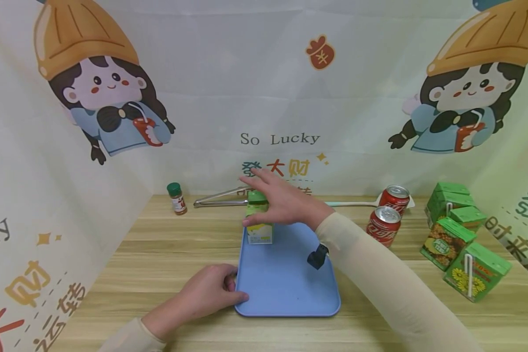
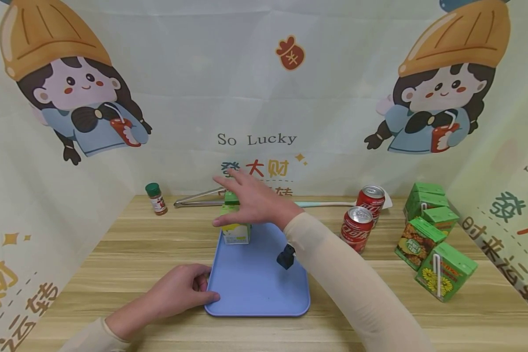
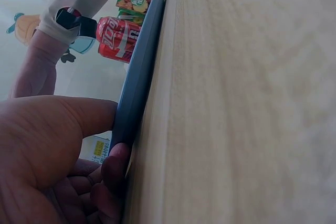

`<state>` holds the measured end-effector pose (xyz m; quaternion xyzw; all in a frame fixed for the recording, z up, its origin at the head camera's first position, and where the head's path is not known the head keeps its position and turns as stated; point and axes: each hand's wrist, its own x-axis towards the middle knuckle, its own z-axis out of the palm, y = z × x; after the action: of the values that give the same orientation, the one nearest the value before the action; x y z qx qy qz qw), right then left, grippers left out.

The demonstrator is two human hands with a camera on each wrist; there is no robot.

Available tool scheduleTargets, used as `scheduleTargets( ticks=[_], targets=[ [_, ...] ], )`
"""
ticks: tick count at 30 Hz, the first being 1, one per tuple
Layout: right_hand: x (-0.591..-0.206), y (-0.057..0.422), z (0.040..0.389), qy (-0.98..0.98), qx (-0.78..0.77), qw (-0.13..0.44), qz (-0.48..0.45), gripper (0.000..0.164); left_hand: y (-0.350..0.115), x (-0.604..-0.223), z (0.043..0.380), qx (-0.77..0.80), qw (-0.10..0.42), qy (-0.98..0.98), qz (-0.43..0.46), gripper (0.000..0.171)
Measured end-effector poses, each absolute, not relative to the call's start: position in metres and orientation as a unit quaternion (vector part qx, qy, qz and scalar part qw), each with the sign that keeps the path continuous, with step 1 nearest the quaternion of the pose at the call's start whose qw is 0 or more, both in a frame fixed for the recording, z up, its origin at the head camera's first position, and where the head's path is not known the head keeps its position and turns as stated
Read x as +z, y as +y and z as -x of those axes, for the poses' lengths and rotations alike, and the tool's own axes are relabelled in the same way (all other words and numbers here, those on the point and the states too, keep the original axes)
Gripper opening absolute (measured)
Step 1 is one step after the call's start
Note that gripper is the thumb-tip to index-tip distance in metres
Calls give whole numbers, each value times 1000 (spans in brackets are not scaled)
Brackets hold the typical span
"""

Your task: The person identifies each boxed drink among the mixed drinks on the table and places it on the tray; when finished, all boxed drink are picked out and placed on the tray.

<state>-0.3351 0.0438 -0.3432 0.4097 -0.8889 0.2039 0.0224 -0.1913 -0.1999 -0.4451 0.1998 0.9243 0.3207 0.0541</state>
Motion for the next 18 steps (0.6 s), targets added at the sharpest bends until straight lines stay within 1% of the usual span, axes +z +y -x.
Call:
scheduleTargets(
  ticks=[8, 18],
  targets=[
    [-348, 53, 331, -884, 222, 29, -410, 109, -200, -446, 192, 322, 53, 923, -203, 32],
    [-354, 77, 323, -891, 223, 48, -394, 111, -199, -446, 192, 329, 61, 922, -196, 32]
  ],
)
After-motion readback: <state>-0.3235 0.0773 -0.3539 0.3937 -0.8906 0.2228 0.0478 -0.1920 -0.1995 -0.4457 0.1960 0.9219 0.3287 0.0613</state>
